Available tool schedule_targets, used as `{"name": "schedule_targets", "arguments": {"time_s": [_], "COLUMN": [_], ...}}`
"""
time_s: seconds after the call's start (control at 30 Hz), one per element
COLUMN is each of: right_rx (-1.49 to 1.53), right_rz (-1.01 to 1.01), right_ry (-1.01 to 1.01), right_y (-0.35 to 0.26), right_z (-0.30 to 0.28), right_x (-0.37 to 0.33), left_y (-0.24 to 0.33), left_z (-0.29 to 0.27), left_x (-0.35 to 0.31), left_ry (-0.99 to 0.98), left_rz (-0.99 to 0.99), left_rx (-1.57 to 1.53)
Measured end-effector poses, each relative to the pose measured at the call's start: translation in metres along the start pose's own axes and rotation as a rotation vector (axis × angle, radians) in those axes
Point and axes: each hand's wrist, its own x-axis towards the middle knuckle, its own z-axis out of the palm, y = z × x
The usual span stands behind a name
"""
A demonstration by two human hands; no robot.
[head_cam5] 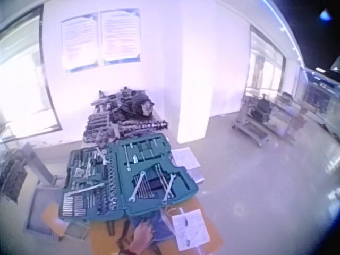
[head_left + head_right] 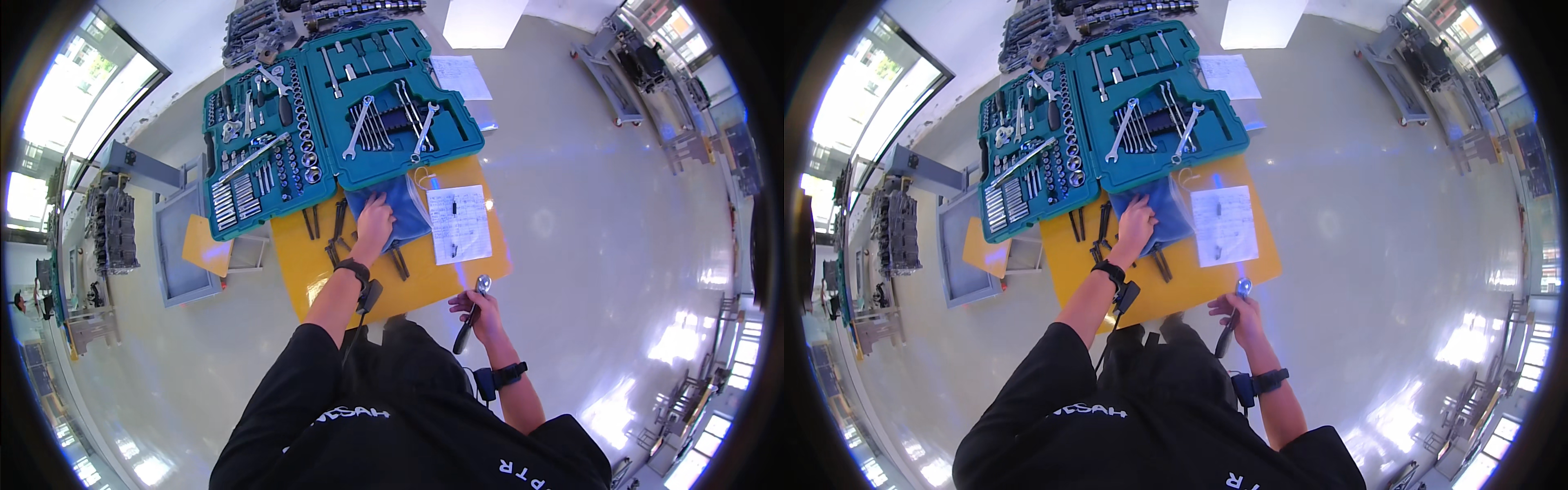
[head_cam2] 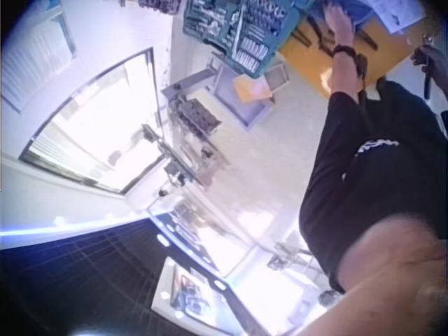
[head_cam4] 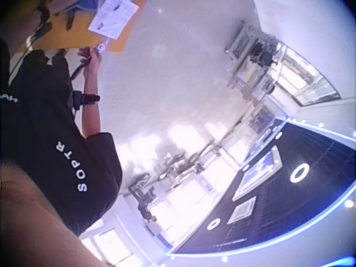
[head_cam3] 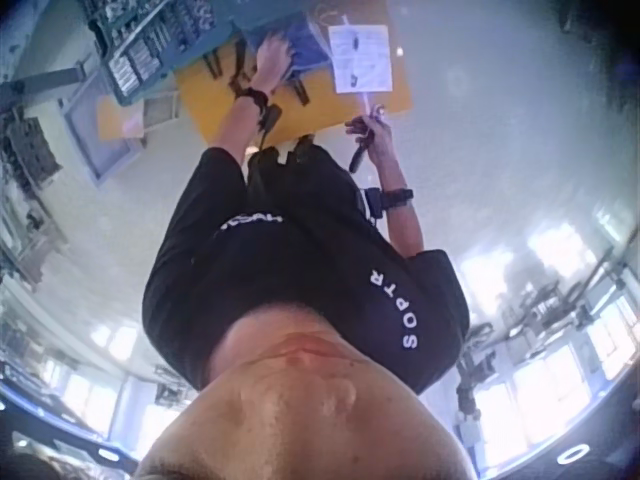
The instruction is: The person places metal caps onto an engine block by hand and uses a socket wrench to tighten the bolts on the block.
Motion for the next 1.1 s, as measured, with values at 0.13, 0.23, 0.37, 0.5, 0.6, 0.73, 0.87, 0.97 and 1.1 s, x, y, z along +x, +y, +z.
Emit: {"name": "schedule_targets", "arguments": {"time_s": [0.13, 0.23, 0.37, 0.5, 0.6, 0.73, 0.87, 0.97, 1.1], "right_rx": [-0.131, -0.256, -0.421, -1.093, -1.490, -1.985, -2.359, -2.458, -2.587], "right_rz": [-0.022, -0.026, -0.170, -0.466, -0.656, -0.794, -0.969, -1.001, -0.961], "right_ry": [0.012, -0.055, -0.285, -0.540, -0.296, -0.062, -0.107, -0.109, -0.083], "right_y": [-0.022, -0.035, -0.012, -0.015, -0.024, -0.045, -0.028, -0.013, -0.014], "right_z": [0.034, 0.068, 0.119, 0.185, 0.215, 0.207, 0.189, 0.205, 0.224], "right_x": [0.012, 0.031, 0.062, 0.052, 0.076, 0.158, 0.207, 0.212, 0.217], "left_y": [0.008, 0.019, 0.068, 0.038, 0.014, -0.014, -0.030, -0.053, -0.062], "left_z": [-0.022, -0.029, -0.087, -0.099, -0.126, -0.142, -0.162, -0.152, -0.164], "left_x": [-0.010, -0.046, -0.091, -0.128, -0.167, -0.243, -0.318, -0.395, -0.432], "left_ry": [0.005, -0.123, -0.414, 0.009, 0.252, 0.417, 0.709, 0.864, 1.066], "left_rz": [-0.144, -0.316, -0.795, -0.912, -1.107, -1.142, -1.188, -1.183, -1.273], "left_rx": [-0.250, -0.861, -1.816, -1.874, -1.846, -1.771, -1.816, -1.940, -1.969]}}
